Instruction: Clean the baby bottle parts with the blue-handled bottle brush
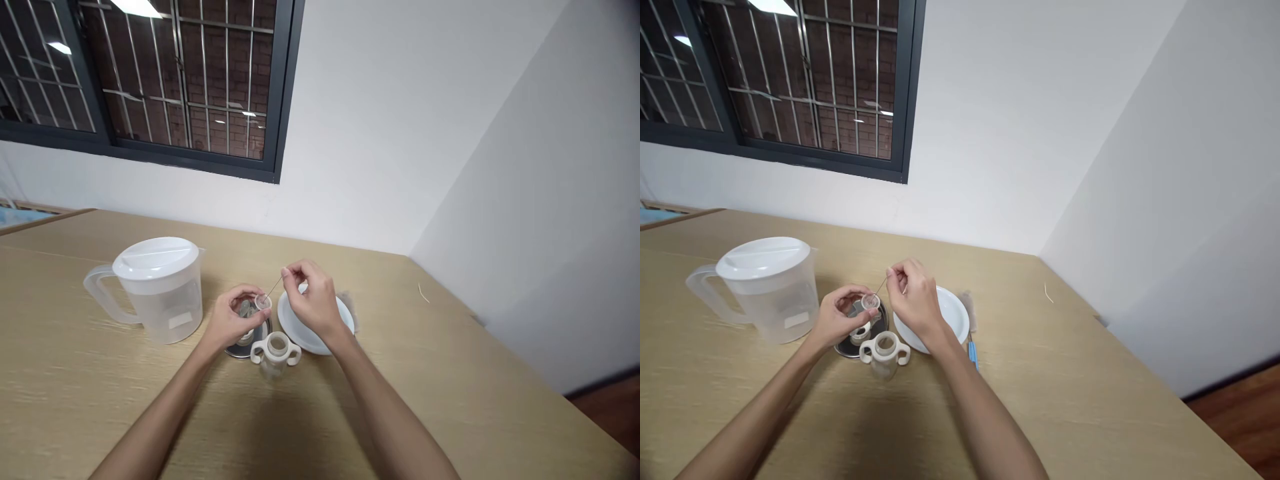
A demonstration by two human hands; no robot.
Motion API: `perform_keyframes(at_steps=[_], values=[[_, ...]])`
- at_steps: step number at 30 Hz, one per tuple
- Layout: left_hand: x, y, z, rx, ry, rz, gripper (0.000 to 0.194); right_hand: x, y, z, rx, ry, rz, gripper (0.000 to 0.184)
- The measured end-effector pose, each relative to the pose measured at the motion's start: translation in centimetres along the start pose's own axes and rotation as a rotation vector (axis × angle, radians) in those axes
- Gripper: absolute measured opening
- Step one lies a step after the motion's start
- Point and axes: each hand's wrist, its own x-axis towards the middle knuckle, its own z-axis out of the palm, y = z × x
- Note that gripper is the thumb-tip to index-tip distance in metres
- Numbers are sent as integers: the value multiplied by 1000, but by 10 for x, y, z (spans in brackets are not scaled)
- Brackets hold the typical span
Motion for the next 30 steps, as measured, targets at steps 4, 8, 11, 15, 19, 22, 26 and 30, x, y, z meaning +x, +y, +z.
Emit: perform_keyframes(at_steps=[4,8,11,15,19,22,26,30], values=[[0,0,0,-12,-10,-22,30,3,0,-6,13,47,11,18],[0,-5,1,-23,-9,-23,30,6,0,-11,8,83,1,18],[-1,-6,1,-2,-11,-14,31,7,1,-15,0,105,-1,18],[-1,-2,1,22,-8,-27,30,9,3,-21,-7,134,13,19],[-1,2,1,33,3,-26,30,10,6,-25,1,137,74,20],[-1,2,0,65,12,12,30,12,8,-30,38,159,113,21],[0,-2,-6,139,5,79,29,17,5,-47,100,291,150,22],[3,1,-14,182,29,65,30,22,2,-62,127,418,210,24]])
